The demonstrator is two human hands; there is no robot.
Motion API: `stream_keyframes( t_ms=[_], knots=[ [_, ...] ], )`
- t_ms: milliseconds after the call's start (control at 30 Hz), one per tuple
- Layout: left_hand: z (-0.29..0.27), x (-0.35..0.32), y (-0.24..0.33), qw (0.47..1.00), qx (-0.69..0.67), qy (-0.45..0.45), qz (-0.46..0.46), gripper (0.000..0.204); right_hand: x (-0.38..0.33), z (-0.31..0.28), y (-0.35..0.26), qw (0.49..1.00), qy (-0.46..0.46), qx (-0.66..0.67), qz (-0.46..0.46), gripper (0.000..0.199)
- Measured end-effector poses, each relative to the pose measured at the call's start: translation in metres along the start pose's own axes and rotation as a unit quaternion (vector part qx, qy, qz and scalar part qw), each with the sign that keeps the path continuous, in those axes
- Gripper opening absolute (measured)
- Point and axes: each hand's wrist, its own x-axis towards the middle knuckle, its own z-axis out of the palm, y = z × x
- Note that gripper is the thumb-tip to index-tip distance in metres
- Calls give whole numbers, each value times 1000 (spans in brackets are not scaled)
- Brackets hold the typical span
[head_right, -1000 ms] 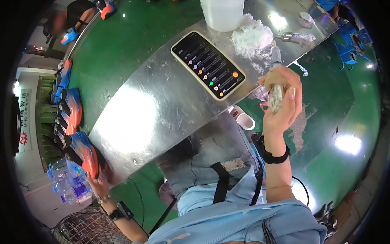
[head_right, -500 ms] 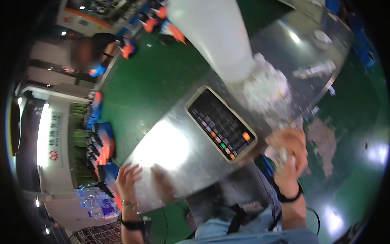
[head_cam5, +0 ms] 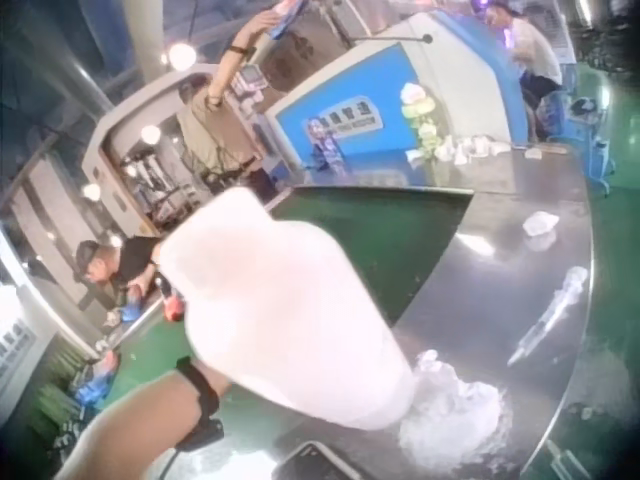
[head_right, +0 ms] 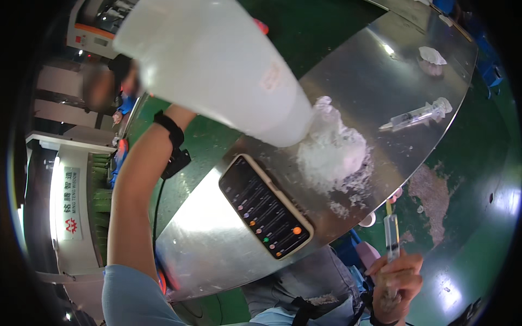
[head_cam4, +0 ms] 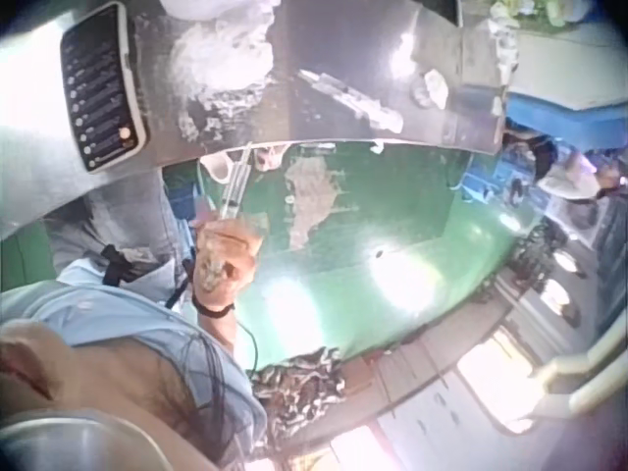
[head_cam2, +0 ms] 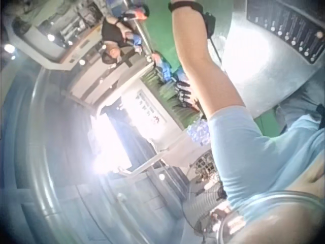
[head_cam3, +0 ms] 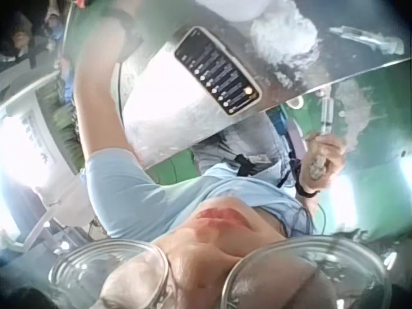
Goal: Applying adhesive or sealant to the edge of a shoe sole using a syringe.
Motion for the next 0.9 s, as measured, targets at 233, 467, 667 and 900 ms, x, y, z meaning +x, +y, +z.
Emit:
stream_keyframes(
  t_ms=[233,467,667,900],
  knots=[
    [12,19,-14,790,-568,79,-219,53,-12,4,-16,996,54,-1,65,25],
    [81,-123,2,215,-924,87,-305,52,2,8,-29,998,-62,6,-2,29],
    [145,-291,36,-227,-895,-127,-364,51,11,9,-17,988,-127,-29,-82,43],
    [179,-477,-8,-573,-723,-292,-254,40,35,30,9,982,-141,-12,-122,34]
  ],
)
